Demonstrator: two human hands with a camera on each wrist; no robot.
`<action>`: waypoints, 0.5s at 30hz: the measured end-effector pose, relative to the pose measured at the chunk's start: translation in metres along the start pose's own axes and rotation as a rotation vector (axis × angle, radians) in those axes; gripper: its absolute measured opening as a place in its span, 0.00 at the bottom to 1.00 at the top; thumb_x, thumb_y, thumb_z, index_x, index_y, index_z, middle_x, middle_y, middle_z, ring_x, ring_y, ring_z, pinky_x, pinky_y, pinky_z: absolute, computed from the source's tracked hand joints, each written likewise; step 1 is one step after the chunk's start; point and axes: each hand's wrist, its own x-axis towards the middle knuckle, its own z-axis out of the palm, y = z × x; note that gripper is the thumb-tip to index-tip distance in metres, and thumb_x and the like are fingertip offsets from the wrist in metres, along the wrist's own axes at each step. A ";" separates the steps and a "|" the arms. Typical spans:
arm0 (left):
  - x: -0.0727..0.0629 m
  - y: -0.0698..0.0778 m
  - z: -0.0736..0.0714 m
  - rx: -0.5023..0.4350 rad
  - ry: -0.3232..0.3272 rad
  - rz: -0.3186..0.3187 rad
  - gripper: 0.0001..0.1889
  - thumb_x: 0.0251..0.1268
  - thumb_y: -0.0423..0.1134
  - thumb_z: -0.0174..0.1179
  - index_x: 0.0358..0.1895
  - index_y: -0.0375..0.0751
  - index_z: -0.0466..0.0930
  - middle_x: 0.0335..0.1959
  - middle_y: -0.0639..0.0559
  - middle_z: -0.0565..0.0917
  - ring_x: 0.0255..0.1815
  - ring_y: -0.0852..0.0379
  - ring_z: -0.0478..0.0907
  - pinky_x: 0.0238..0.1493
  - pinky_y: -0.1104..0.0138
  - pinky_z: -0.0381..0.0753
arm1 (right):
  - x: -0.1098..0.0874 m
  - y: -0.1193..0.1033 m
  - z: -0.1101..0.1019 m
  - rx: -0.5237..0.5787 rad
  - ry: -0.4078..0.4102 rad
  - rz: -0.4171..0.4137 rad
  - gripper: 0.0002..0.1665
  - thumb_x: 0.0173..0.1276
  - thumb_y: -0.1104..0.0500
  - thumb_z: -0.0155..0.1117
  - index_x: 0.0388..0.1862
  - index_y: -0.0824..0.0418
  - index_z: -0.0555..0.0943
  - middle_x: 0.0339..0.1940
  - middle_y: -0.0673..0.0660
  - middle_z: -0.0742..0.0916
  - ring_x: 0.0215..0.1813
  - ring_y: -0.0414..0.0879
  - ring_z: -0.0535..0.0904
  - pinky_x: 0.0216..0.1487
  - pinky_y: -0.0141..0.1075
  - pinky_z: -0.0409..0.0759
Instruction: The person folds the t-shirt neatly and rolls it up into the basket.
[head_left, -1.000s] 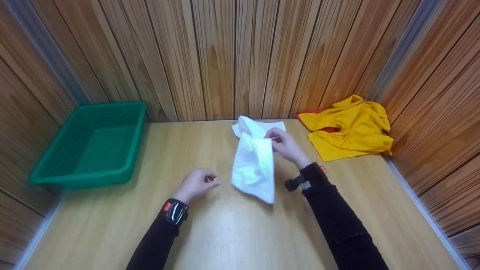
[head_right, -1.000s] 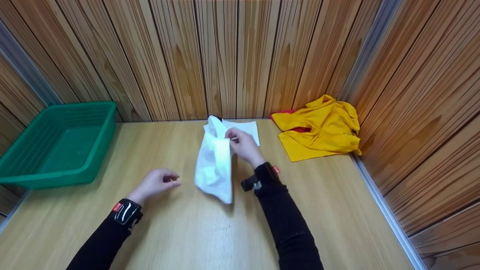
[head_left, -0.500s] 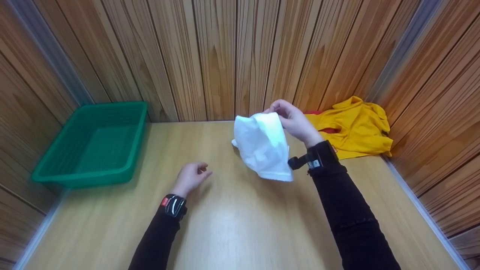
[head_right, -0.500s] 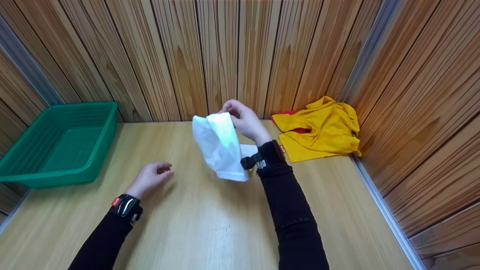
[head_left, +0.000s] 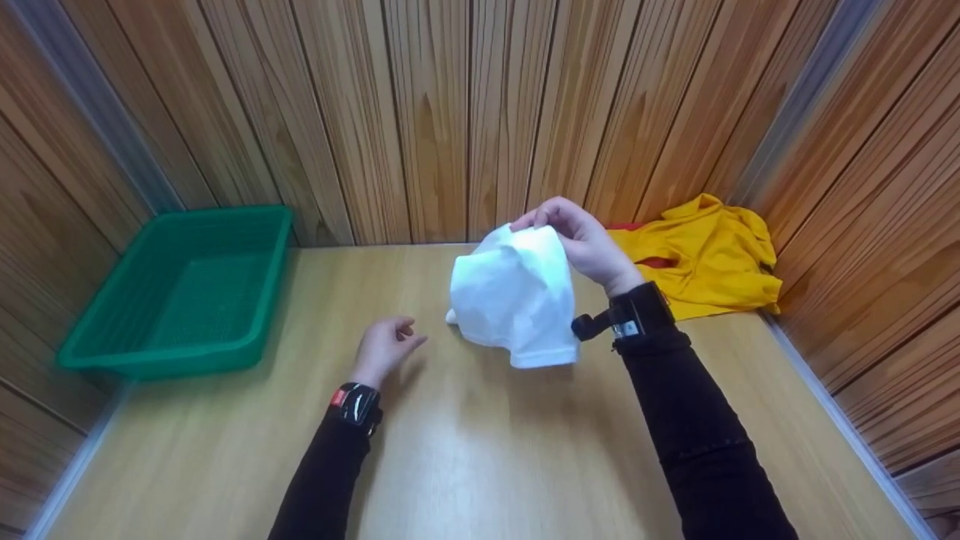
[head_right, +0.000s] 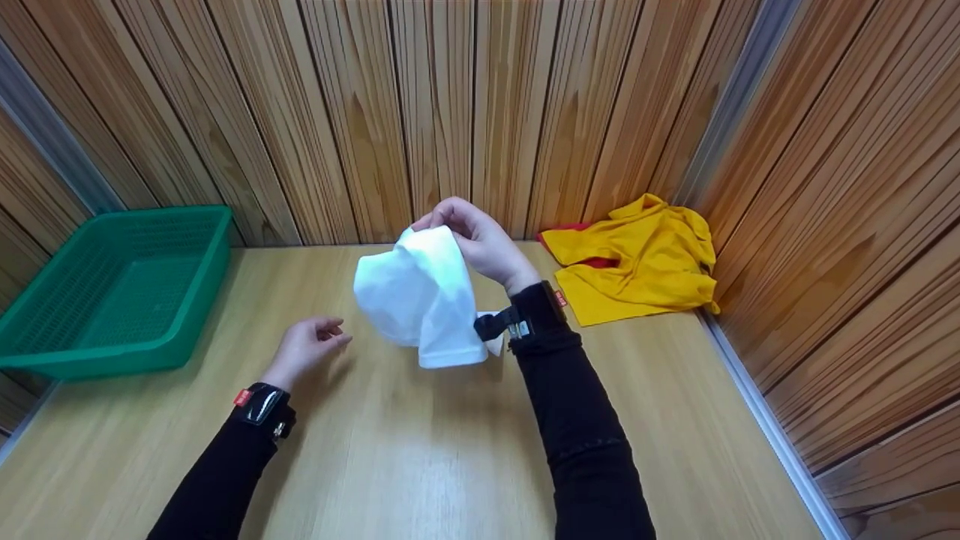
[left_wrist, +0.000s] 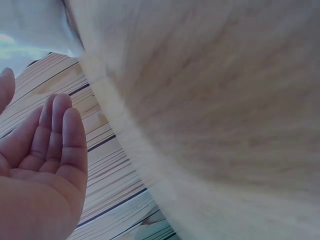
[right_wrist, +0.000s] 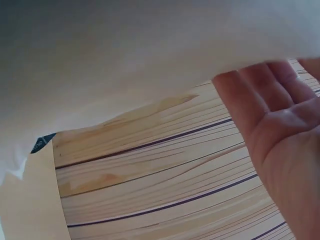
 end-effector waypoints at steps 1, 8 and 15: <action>0.000 -0.001 0.000 -0.002 0.001 0.005 0.22 0.61 0.37 0.69 0.56 0.30 0.80 0.42 0.43 0.84 0.44 0.47 0.80 0.47 0.55 0.79 | 0.000 -0.001 0.000 0.027 -0.013 -0.020 0.05 0.73 0.69 0.58 0.45 0.67 0.73 0.55 0.66 0.83 0.57 0.62 0.76 0.54 0.43 0.81; -0.002 -0.005 0.004 0.013 -0.021 0.052 0.21 0.59 0.35 0.69 0.55 0.28 0.80 0.44 0.39 0.85 0.45 0.44 0.81 0.50 0.53 0.79 | -0.011 0.005 -0.016 0.059 -0.061 -0.005 0.05 0.73 0.71 0.55 0.44 0.63 0.74 0.56 0.67 0.82 0.58 0.63 0.75 0.55 0.43 0.79; -0.004 -0.012 0.003 0.055 0.004 0.032 0.21 0.59 0.36 0.70 0.54 0.30 0.81 0.43 0.42 0.85 0.44 0.46 0.81 0.48 0.54 0.79 | -0.053 0.026 -0.060 -0.284 0.105 0.358 0.09 0.75 0.61 0.58 0.46 0.66 0.74 0.59 0.65 0.80 0.61 0.58 0.74 0.64 0.50 0.72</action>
